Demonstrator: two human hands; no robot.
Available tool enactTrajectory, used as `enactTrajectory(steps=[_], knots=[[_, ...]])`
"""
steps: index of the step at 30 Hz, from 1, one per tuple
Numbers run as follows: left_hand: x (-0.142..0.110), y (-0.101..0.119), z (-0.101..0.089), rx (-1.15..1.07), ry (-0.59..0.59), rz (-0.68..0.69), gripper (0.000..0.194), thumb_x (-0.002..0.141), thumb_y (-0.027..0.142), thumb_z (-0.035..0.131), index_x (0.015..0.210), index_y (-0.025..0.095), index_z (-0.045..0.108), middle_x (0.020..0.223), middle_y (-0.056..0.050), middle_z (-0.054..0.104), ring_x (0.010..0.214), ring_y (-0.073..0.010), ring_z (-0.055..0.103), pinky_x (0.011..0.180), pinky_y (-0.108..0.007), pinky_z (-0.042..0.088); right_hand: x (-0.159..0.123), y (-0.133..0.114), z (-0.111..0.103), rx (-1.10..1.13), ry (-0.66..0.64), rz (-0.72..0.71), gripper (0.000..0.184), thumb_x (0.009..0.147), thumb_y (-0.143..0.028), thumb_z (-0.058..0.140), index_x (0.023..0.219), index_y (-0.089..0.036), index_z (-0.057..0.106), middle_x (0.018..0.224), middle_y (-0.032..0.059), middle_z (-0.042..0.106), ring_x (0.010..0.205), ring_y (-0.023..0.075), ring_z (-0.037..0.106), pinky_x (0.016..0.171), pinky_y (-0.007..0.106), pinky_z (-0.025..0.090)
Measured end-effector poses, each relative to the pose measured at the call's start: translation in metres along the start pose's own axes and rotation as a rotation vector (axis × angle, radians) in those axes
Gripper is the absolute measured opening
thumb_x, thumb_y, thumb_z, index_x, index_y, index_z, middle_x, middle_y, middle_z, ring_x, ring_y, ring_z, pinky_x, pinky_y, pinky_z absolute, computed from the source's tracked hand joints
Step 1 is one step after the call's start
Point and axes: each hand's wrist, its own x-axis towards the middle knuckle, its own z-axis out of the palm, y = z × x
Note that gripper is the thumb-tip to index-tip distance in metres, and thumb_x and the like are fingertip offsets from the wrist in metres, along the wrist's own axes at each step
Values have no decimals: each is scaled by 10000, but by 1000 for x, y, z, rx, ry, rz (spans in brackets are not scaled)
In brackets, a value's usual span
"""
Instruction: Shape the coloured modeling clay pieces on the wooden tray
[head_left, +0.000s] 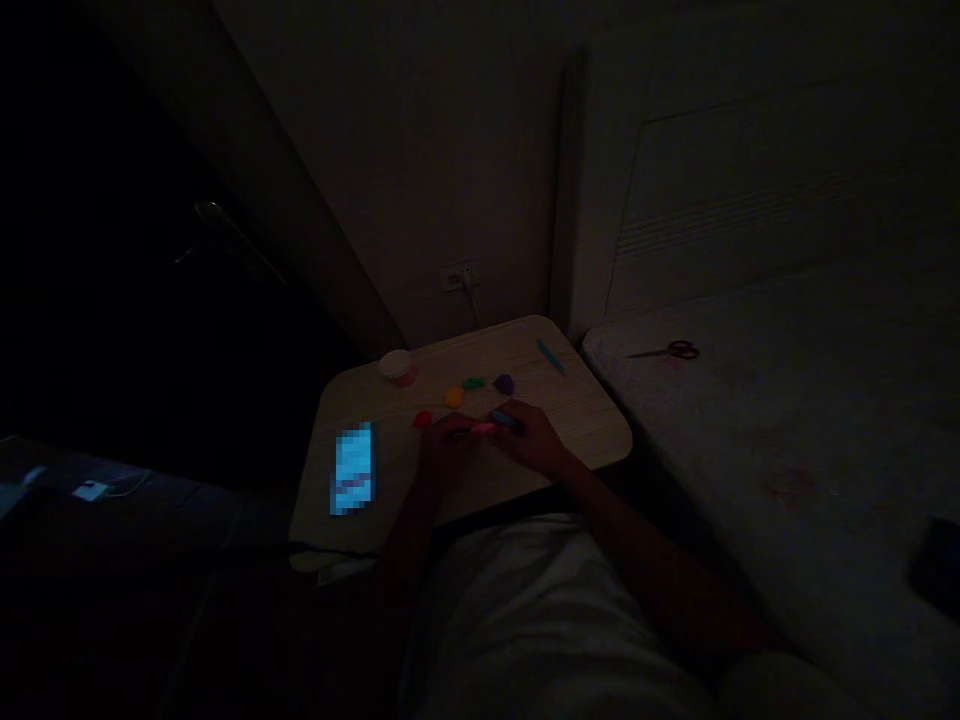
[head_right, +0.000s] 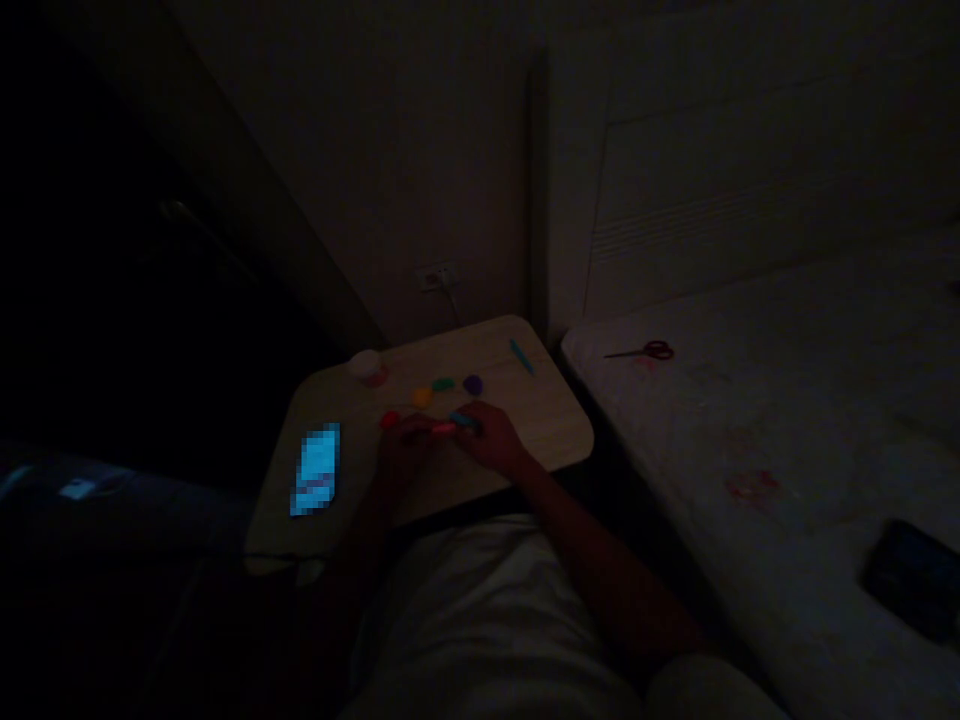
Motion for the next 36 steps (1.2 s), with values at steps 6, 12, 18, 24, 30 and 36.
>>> enactTrajectory(steps=[6,12,18,24,30,36], knots=[[-1,0,1,-32,1,-23,217,778,395,790,875,200,779,920,-77,785,866,-231,730,799,-359,599,0,2,0,-31,15,39,211,892,-392,648,896,-188,702,863,45,688,804,198,626,764,299,469],[-2,-3,2,-97,43,-74,258,753,394,807,917,202,753,946,-76,776,885,-231,733,820,-359,601,0,2,1,-19,27,53,214,888,-392,653,898,-183,694,857,41,689,795,195,624,751,287,463],[-1,-1,1,-96,28,-17,170,767,337,759,862,198,731,897,-65,757,853,-218,715,792,-341,588,-1,2,1,-13,11,103,222,886,-402,644,898,-186,690,824,22,683,756,178,605,700,265,439],[-2,10,0,96,111,167,51,814,260,693,800,211,688,832,-38,697,808,-193,662,770,-317,541,-2,1,0,-2,0,166,223,879,-394,634,835,-177,665,728,-7,644,677,150,562,628,245,392],[-5,14,1,289,89,238,66,846,263,672,815,221,713,827,-40,729,796,-208,670,786,-342,532,-2,1,0,62,-2,165,196,853,-379,640,853,-183,641,737,-7,641,677,155,555,629,246,405],[-8,12,3,355,108,241,70,872,250,665,860,224,730,856,-44,754,801,-205,693,788,-334,537,-2,0,-1,75,-35,153,230,869,-413,653,842,-185,645,748,-11,635,690,147,549,627,238,396]])
